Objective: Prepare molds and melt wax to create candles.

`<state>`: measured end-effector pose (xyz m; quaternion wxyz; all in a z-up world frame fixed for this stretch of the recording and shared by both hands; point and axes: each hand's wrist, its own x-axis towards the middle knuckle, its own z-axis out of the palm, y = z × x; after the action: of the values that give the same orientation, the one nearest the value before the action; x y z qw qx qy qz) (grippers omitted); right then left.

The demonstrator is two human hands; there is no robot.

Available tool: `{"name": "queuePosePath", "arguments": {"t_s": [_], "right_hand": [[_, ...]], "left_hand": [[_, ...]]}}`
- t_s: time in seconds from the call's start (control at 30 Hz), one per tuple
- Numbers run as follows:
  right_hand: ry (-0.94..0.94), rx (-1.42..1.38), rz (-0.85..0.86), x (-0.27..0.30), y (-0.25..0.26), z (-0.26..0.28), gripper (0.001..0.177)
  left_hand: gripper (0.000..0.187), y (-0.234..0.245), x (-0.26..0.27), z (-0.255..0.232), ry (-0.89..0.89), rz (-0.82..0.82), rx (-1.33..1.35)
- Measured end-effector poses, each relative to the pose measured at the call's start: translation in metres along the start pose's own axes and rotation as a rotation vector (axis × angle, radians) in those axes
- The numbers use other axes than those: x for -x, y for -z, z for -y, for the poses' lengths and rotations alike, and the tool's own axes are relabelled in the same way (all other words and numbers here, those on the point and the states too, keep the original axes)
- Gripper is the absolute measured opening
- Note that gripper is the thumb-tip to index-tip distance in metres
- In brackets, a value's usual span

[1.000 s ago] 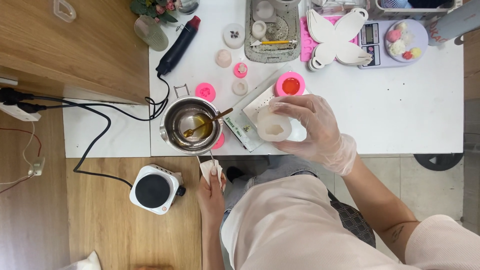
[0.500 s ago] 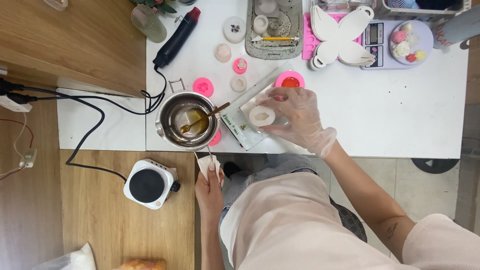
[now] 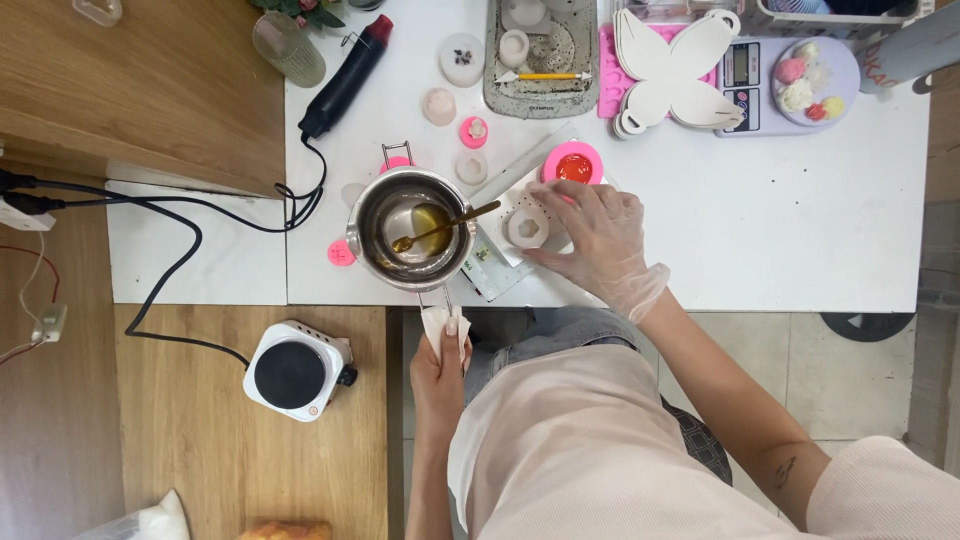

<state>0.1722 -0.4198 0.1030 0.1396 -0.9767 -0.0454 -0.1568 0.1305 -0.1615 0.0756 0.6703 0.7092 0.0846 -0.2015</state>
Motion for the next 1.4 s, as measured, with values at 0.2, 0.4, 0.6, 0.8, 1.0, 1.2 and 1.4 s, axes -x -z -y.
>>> {"name": "queuePosePath", "arguments": {"t_s": [0.2, 0.4, 0.6, 0.8, 1.0, 1.2, 1.4], "right_hand": [[-0.015, -0.071, -0.173, 0.008, 0.005, 0.006, 0.058], [-0.146, -0.247, -0.382, 0.027, 0.008, -0.007, 0.040], [-0.199, -0.234, -0.202, 0.032, 0.003, 0.004, 0.058], [-0.528, -0.334, 0.123, 0.028, -0.042, 0.023, 0.082], [-0.522, -0.405, 0.020, 0.022, -0.063, 0.023, 0.065], [-0.425, -0.416, -0.032, 0.007, -0.067, 0.027, 0.063], [-0.541, -0.462, 0.126, 0.010, -0.032, 0.032, 0.080]], "left_hand": [[0.029, -0.001, 0.007, 0.012, 0.023, 0.045, 0.111], [0.030, 0.000, 0.014, 0.012, 0.047, 0.043, -0.004], [0.030, 0.001, 0.018, 0.019, 0.065, 0.041, -0.003], [0.028, -0.003, 0.019, 0.016, 0.088, 0.045, 0.041], [0.028, -0.002, 0.019, 0.020, 0.064, 0.001, -0.081], [0.027, 0.003, 0.013, 0.018, -0.037, -0.034, -0.227], [0.028, 0.006, 0.007, 0.024, -0.097, -0.040, -0.415]]}}
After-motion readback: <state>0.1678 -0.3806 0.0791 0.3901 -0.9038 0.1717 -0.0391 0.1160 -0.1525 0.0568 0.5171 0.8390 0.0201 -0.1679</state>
